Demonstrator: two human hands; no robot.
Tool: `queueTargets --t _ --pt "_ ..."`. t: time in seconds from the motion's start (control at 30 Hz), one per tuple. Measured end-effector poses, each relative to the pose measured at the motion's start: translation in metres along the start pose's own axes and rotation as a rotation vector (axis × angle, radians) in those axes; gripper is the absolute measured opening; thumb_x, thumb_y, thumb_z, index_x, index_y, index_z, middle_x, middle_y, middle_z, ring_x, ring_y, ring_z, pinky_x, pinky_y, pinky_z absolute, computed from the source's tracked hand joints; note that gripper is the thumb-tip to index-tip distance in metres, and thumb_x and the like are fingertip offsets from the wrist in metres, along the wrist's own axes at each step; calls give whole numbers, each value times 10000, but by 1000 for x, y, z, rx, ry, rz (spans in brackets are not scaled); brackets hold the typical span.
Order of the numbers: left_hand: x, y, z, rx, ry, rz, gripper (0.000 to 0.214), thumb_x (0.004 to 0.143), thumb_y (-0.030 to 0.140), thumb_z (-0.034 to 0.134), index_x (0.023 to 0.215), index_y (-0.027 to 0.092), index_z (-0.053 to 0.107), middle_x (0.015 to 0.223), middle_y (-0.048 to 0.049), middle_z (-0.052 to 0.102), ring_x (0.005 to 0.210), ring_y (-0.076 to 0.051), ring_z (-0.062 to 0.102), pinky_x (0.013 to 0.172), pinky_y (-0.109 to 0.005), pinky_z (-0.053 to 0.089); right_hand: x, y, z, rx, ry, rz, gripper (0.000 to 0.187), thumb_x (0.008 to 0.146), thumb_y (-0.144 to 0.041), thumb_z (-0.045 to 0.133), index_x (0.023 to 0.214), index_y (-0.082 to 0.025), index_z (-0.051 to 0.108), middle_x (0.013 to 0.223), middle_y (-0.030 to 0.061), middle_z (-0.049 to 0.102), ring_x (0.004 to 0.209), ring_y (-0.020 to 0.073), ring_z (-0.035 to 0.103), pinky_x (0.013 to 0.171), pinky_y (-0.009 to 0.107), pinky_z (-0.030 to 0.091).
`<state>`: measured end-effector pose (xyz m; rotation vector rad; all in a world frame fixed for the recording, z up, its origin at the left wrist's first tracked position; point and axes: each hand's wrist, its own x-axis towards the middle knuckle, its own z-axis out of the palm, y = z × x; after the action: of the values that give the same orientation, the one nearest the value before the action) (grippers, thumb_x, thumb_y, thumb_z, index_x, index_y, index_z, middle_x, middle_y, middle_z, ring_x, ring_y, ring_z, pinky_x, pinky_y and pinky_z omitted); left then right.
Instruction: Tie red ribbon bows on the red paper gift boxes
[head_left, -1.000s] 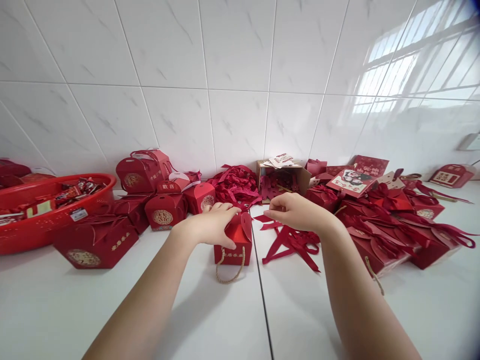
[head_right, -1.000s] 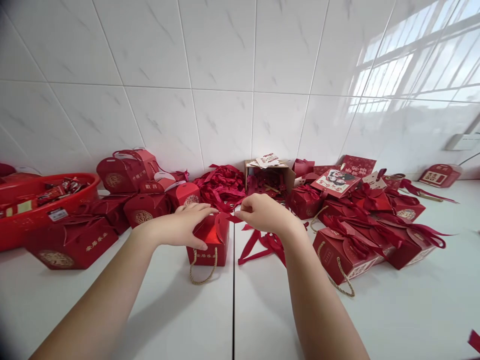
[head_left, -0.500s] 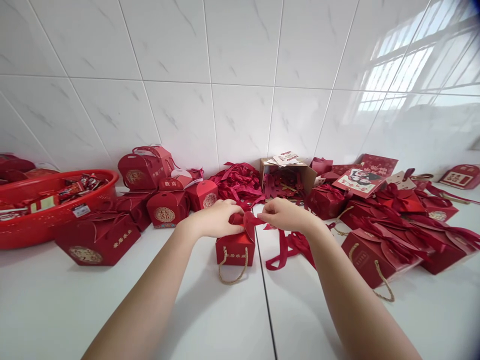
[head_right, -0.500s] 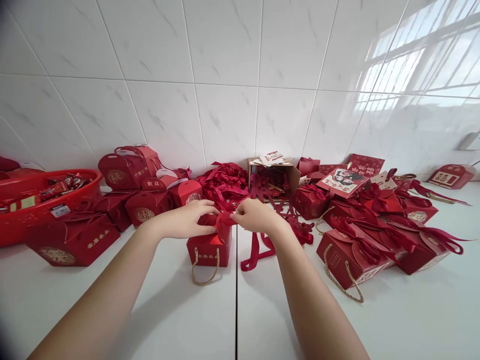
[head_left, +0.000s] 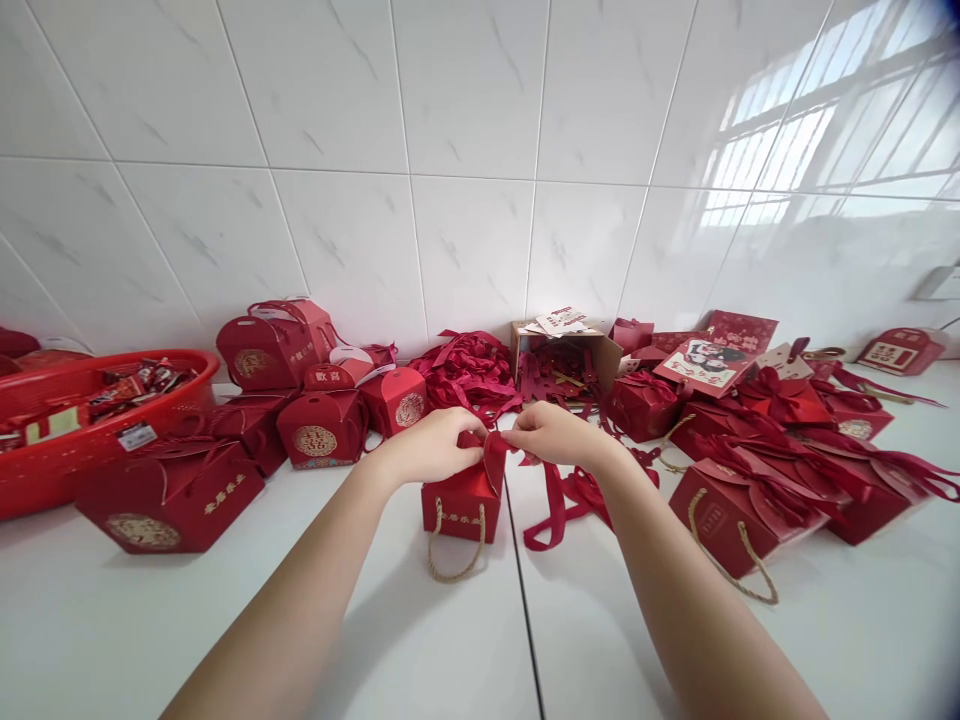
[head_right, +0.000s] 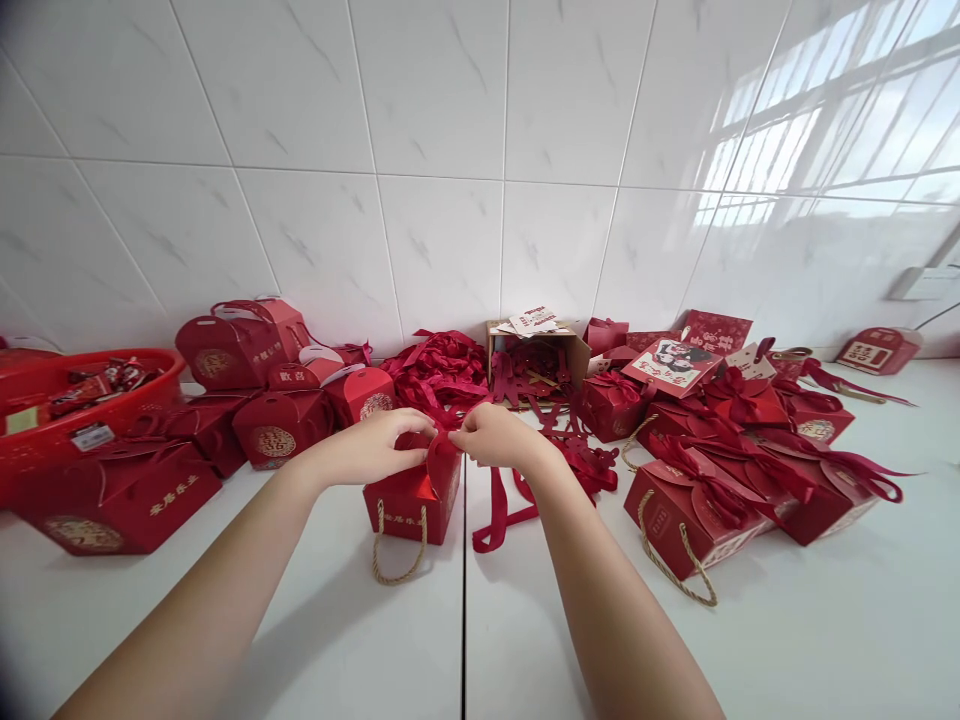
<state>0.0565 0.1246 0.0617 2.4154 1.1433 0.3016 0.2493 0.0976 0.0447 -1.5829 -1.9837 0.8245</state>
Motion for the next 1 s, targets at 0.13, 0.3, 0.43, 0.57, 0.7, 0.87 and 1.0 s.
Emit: queueTargets --t 0.13,0.3,0.43,0.57,0.7,0.87,1.0 --pt "4 1 4 6 59 41 217 778 360 482 796 219 647 979 -46 683 900 -262 626 766 -342 479 2 4 1 17 42 -25 325 796 -474 567 700 -166 594 705 51 633 681 177 598 556 259 408" --pt "5 5 0 -134 288 45 201 823 380 471 839 221 593 958 -25 659 888 -215 611 783 -323 481 -2 -4 3 166 111 -207 358 840 -411 566 1141 -219 580 1236 88 576 1125 209 523 873 316 437" --pt "-4 12 -12 -282 477 25 204 840 414 488 869 223 552 946 -20 650 923 -204 611 803 -303 492 -2 -15 7 375 145 -360 216 861 -342 547 986 -171 590 959 57 658 887 157 614 807 295 470" --pt "-14 12 -25 -285 427 -43 259 806 453 551 950 239 545 1030 -24 635 977 -207 596 780 -293 499 -16 -31 -1 495 333 -441 164 835 -328 588 820 -165 574 766 15 626 726 132 609 709 270 482" --pt "-16 0 -29 -172 148 -225 503 678 545 657 1064 251 527 1086 -54 628 997 -245 600 789 -330 497 -57 -50 -18 607 572 -551 108 871 -294 548 827 -199 574 778 10 608 731 129 605 705 268 488" --pt "-13 -12 -27 -56 -129 -292 565 630 534 678 1100 258 528 1134 -70 611 898 -260 639 743 -353 503 -94 -61 -33 703 716 -553 149 882 -220 503 748 -213 566 747 3 572 695 124 576 670 258 478" --pt "-10 -13 -23 -125 -77 -263 399 760 462 540 1102 257 518 1097 -57 614 842 -228 655 752 -358 508 -74 -48 -32 667 508 -351 207 859 -248 479 672 -179 538 668 5 548 603 115 526 596 250 437"
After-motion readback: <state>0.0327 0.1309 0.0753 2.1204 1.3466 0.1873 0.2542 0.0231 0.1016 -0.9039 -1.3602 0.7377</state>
